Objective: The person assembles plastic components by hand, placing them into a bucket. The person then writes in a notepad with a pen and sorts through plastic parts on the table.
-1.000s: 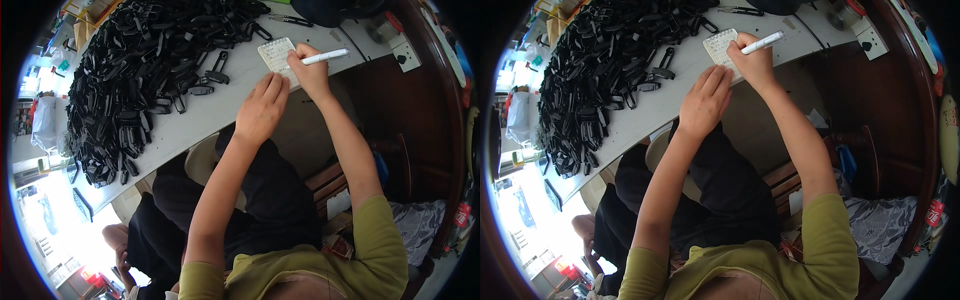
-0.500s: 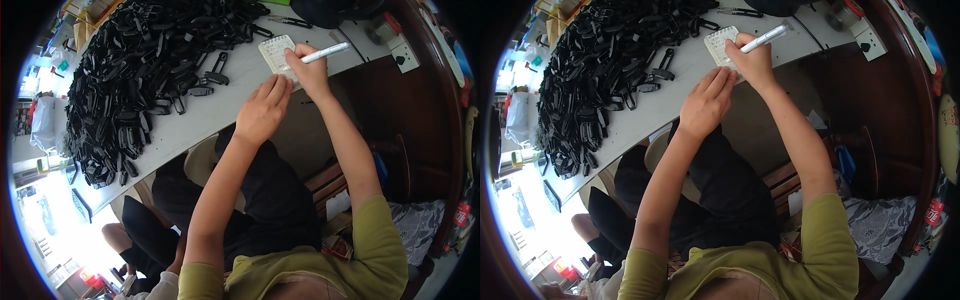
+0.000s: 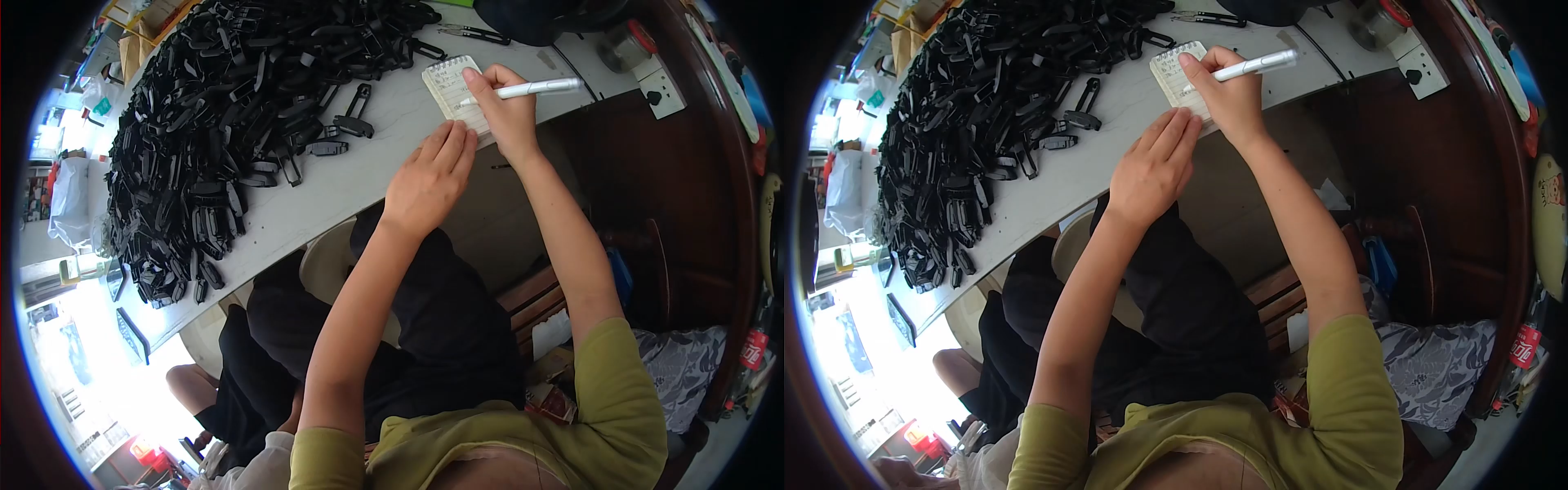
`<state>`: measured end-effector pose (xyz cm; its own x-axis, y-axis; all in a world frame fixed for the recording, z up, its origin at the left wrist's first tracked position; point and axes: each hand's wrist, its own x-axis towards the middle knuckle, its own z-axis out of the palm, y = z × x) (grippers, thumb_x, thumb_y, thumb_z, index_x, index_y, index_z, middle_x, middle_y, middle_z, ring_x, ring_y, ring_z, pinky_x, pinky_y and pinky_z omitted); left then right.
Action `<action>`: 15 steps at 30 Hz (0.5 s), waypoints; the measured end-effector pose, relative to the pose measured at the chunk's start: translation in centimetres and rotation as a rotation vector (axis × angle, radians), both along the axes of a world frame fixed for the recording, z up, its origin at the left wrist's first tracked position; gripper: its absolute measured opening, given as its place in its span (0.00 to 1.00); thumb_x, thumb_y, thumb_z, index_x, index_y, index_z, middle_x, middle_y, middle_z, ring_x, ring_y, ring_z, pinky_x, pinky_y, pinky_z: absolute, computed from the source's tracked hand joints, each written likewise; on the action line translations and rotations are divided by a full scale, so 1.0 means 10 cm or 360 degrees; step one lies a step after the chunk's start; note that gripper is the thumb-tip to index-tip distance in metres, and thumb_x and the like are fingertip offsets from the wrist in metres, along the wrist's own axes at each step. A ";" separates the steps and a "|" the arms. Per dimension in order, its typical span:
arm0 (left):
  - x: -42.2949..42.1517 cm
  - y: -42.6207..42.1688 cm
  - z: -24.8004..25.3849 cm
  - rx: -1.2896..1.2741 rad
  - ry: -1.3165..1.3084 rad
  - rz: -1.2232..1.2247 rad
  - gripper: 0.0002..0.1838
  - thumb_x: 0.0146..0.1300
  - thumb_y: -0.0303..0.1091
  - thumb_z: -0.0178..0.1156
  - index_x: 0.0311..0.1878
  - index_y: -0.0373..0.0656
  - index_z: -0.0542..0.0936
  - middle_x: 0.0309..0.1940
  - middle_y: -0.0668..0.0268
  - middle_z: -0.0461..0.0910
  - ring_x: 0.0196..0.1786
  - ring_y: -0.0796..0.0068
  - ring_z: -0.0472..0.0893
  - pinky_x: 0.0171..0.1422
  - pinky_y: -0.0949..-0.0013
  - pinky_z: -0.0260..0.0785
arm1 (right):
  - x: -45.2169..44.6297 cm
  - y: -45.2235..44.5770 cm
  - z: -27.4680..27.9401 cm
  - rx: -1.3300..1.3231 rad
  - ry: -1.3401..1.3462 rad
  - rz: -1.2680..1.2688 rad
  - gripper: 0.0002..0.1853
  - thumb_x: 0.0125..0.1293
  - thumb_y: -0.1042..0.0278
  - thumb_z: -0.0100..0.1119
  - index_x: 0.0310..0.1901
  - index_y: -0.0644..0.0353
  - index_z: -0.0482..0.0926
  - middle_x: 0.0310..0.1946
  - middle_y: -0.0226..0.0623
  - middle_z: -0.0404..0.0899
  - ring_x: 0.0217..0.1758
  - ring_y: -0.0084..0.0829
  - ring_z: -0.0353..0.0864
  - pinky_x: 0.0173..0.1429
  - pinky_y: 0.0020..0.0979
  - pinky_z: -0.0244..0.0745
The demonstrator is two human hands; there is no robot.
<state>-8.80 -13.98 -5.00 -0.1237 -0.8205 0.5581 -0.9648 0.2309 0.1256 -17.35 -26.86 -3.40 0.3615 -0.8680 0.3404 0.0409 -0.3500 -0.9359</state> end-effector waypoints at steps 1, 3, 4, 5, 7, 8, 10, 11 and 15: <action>0.00 0.00 -0.01 -0.0013 0.0006 -0.0002 0.23 0.49 0.28 0.58 0.52 0.36 0.75 0.53 0.60 0.73 0.56 0.64 0.73 0.55 0.68 0.71 | 0.01 0.01 0.01 0.0042 -0.0014 -0.0010 0.20 0.59 0.67 0.63 0.16 0.61 0.65 0.12 0.22 0.64 0.18 0.12 0.56 0.21 0.23 0.52; 0.00 0.01 -0.01 -0.0005 0.0029 -0.0002 0.23 0.49 0.28 0.58 0.52 0.35 0.75 0.53 0.60 0.73 0.57 0.64 0.73 0.55 0.67 0.71 | -0.04 -0.02 -0.02 0.0017 0.0043 0.0045 0.19 0.59 0.66 0.63 0.16 0.61 0.66 0.12 0.21 0.64 0.18 0.12 0.56 0.21 0.22 0.52; 0.00 0.01 -0.01 0.0004 0.0053 -0.0002 0.23 0.49 0.28 0.58 0.52 0.35 0.75 0.53 0.59 0.73 0.57 0.64 0.73 0.55 0.67 0.71 | -0.06 -0.03 -0.05 -0.0008 0.0100 0.0100 0.19 0.59 0.66 0.64 0.17 0.61 0.66 0.12 0.21 0.64 0.19 0.12 0.57 0.21 0.22 0.52; 0.00 0.01 -0.01 0.0006 0.0053 0.0000 0.23 0.49 0.28 0.58 0.52 0.35 0.75 0.53 0.59 0.73 0.57 0.64 0.73 0.55 0.67 0.71 | -0.05 -0.04 -0.07 -0.0006 0.0101 0.0101 0.19 0.59 0.66 0.64 0.17 0.61 0.66 0.12 0.21 0.64 0.19 0.12 0.57 0.21 0.22 0.52; 0.00 0.00 -0.01 0.0000 0.0054 0.0000 0.24 0.48 0.28 0.59 0.52 0.35 0.75 0.53 0.59 0.73 0.57 0.64 0.73 0.56 0.67 0.71 | -0.05 -0.05 -0.10 -0.0118 0.0130 0.0101 0.18 0.62 0.65 0.62 0.19 0.57 0.67 0.13 0.20 0.63 0.17 0.10 0.56 0.21 0.18 0.49; 0.00 0.00 -0.01 -0.0002 0.0054 -0.0002 0.24 0.48 0.28 0.59 0.52 0.35 0.75 0.53 0.59 0.73 0.57 0.64 0.73 0.56 0.67 0.71 | -0.04 -0.05 -0.10 -0.0120 0.0130 0.0100 0.18 0.62 0.65 0.62 0.19 0.57 0.67 0.13 0.20 0.63 0.17 0.10 0.56 0.21 0.18 0.49; 0.00 0.01 0.00 0.0016 0.0061 -0.0007 0.24 0.48 0.29 0.59 0.52 0.35 0.75 0.53 0.59 0.73 0.57 0.64 0.73 0.56 0.67 0.71 | -0.03 -0.05 -0.10 -0.0072 0.0012 0.0101 0.18 0.62 0.63 0.62 0.19 0.57 0.67 0.12 0.20 0.62 0.17 0.10 0.55 0.20 0.18 0.48; 0.00 0.01 0.01 0.0016 0.0061 -0.0007 0.24 0.48 0.29 0.59 0.52 0.35 0.75 0.53 0.59 0.73 0.57 0.64 0.73 0.56 0.67 0.71 | -0.04 -0.05 -0.09 -0.0072 0.0013 0.0101 0.18 0.62 0.63 0.62 0.19 0.57 0.67 0.12 0.20 0.62 0.17 0.10 0.55 0.20 0.18 0.48; 0.00 0.00 0.00 0.0001 0.0055 -0.0005 0.23 0.48 0.29 0.59 0.51 0.35 0.75 0.53 0.59 0.74 0.57 0.64 0.73 0.56 0.67 0.71 | -0.06 -0.02 0.07 0.0173 0.0057 0.0126 0.16 0.63 0.61 0.61 0.23 0.61 0.72 0.14 0.21 0.65 0.17 0.11 0.58 0.20 0.18 0.52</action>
